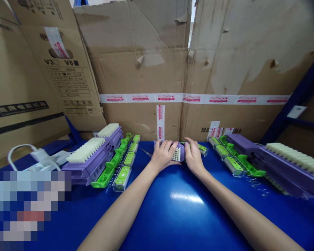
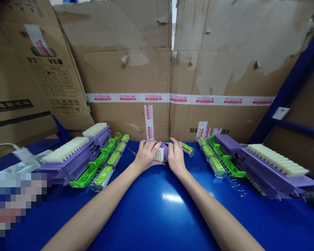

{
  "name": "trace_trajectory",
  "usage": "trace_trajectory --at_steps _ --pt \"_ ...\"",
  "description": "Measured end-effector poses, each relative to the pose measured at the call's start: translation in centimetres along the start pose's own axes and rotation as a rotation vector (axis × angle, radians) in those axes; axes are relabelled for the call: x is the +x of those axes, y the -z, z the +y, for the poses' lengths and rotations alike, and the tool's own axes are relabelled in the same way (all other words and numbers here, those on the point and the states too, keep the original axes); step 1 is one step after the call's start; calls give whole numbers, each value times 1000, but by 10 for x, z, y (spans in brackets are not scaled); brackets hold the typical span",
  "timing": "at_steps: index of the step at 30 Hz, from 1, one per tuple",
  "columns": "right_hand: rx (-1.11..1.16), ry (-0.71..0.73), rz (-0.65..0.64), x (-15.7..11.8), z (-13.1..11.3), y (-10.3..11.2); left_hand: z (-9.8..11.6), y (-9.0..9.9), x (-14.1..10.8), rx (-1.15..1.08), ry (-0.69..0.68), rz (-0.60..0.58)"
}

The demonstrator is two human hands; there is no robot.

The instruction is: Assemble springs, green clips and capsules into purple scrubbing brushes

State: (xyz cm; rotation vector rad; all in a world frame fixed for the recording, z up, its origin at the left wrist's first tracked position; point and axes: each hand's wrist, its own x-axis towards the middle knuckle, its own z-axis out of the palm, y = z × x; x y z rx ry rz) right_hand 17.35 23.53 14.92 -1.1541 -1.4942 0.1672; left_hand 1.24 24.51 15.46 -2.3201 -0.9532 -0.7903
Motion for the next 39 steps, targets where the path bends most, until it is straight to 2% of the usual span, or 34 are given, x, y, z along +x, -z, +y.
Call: trace_trajectory --at_steps 7,14,24,39 --pt "-16 0 24 2 3 4 1 1 1 40 75 139" --pt "-52 63 21 1 3 5 0 0 1 57 113 209" --pt "-81 171 54 -9 -2 -2 6 -1 1 44 55 188" --pt "-118 280 145 -14 -6 -1 12 -1 3 2 37 230"
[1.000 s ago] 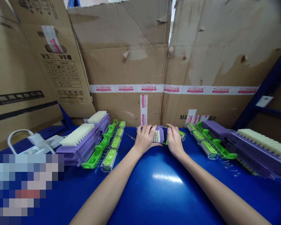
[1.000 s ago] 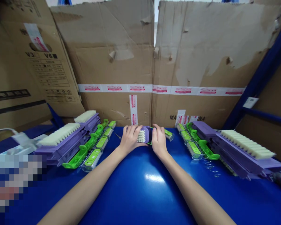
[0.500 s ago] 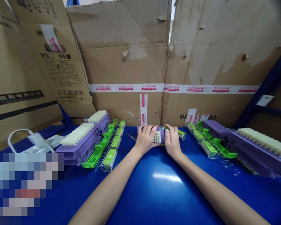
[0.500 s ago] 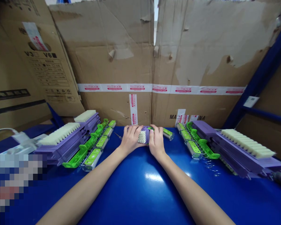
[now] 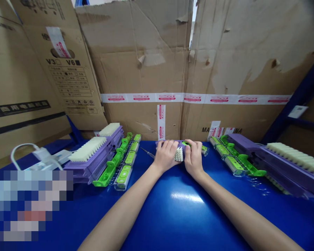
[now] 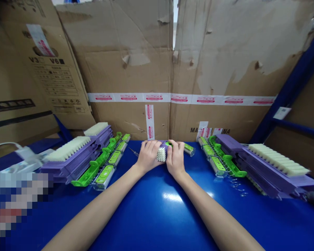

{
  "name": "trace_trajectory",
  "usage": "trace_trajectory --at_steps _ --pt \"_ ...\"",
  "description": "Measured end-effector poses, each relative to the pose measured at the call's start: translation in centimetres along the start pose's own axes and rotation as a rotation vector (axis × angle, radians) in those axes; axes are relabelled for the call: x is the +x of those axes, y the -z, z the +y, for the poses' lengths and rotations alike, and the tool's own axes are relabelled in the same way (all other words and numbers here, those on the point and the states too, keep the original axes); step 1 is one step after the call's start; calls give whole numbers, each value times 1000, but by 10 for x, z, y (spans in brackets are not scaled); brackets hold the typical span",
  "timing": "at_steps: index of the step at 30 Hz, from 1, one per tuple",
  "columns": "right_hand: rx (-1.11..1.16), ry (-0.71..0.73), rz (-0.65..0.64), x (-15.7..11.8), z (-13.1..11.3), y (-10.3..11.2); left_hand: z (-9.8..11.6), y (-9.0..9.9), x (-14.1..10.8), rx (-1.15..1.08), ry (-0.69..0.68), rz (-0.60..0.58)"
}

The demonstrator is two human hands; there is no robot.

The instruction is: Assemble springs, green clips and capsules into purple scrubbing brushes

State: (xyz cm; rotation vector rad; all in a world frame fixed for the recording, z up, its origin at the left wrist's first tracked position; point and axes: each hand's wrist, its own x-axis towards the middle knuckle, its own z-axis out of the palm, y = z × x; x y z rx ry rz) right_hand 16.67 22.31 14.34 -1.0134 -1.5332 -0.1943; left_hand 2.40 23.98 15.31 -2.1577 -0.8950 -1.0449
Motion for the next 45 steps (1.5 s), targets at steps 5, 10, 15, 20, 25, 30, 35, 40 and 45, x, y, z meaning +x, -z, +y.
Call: trace_trajectory --at_steps 5,10,15,20,25,30,35,40,45 --pt "-8 6 9 -1 0 0 -1 0 1 -32 -5 -7" --pt "-6 -14 -18 -1 -1 -1 -4 2 3 -59 -41 -32" --pt "-14 -69 -100 -1 -2 -2 -10 0 -1 -63 -95 -77" --pt "-12 -57 -156 0 1 0 -13 -1 -2 -63 -131 -92" --pt "-18 -102 -156 0 -4 0 -12 1 -1 -63 -157 -87" --pt "-19 -205 -118 1 -8 -4 -10 -3 -2 -47 -202 -76" --pt "37 -166 -104 1 -5 -3 -8 -6 -4 -118 -106 -54" --pt "90 84 -169 -4 -9 4 -6 -2 -2 -259 174 94" --pt "89 218 -226 -6 -10 5 -2 4 9 -552 574 263"
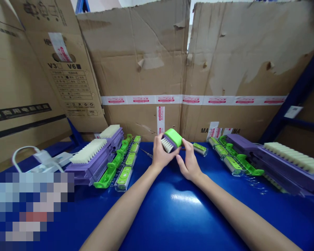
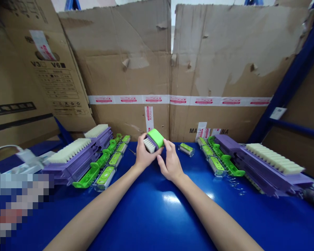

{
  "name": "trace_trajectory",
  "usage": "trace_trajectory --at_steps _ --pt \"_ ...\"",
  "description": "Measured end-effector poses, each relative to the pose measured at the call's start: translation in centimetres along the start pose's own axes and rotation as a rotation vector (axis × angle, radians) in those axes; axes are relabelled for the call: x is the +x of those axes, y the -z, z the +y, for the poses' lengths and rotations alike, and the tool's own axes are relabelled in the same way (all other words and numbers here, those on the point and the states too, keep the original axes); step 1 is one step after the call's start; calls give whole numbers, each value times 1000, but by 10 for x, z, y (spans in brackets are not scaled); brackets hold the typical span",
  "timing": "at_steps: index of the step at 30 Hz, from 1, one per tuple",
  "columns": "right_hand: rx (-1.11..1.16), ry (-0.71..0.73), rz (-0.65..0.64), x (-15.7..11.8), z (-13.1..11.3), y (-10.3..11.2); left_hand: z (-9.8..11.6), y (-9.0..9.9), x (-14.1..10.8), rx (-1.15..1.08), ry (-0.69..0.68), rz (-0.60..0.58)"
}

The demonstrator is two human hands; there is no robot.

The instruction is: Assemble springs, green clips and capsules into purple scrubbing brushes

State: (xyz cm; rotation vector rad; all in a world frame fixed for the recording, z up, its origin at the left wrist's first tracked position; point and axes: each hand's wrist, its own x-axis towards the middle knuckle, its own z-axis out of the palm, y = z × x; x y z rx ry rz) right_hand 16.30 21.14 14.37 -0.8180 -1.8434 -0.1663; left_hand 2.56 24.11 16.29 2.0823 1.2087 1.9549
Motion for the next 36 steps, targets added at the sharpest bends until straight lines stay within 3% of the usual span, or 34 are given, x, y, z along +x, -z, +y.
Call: trace_trajectory --at_steps 3,5,18,26,31,36 --pt "5 -6 -8 0 2 0 4 -1 4 -195 237 -1" --pt "4 -9 -10 0 3 0 5 -2 7 -284 300 -39" --pt "-13 31 -40 3 0 1 3 2 9 -347 367 -131" --pt "188 -293 -6 -2 10 -4 -10 -6 -5 -371 451 -208" --pt "217 -451 -26 -2 18 -3 -13 -7 -7 -253 382 -132" --pt "146 -640 62 -4 30 -10 -18 -8 -9 -99 279 -70"
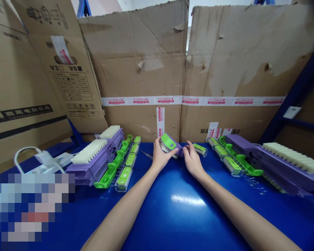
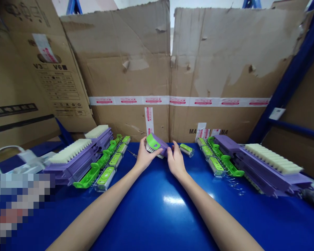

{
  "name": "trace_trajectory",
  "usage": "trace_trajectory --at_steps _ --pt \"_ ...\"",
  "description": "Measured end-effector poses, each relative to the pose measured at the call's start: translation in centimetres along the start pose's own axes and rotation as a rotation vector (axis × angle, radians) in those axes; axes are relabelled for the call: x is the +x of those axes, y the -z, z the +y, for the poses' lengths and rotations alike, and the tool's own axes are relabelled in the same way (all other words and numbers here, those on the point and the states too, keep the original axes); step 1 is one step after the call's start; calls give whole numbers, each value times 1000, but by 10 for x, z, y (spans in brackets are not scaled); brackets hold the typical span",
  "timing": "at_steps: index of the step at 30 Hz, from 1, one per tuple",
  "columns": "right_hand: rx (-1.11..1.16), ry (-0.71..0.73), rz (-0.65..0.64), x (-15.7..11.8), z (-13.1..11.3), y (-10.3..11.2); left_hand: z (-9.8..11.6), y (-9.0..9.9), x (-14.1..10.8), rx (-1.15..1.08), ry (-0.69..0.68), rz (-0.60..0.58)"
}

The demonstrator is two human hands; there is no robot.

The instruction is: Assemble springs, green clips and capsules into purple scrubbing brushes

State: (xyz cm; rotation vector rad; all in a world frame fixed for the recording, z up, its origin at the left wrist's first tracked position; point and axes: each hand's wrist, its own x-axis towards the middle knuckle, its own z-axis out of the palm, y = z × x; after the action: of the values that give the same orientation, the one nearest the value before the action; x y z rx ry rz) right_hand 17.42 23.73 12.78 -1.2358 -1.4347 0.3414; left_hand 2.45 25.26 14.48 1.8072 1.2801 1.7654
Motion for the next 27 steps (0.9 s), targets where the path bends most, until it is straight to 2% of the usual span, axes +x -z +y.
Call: trace_trajectory --at_steps 5,10,13,16,20,23,27 --pt "32 -156 -3 4 2 2 -1 1 1 42 44 -10" --pt "129 -245 -21 5 2 4 6 5 1 -3 22 58" --pt "205 -247 -22 5 5 4 9 7 1 74 26 54" --pt "234 -197 6 5 4 5 8 8 2 87 105 29" --pt "198 -166 75 4 -4 10 5 9 2 198 194 -117" --pt "100 -191 125 3 -10 14 4 8 0 386 105 -165" --pt "-4 -216 179 2 -15 18 4 7 -3 564 -24 -122"
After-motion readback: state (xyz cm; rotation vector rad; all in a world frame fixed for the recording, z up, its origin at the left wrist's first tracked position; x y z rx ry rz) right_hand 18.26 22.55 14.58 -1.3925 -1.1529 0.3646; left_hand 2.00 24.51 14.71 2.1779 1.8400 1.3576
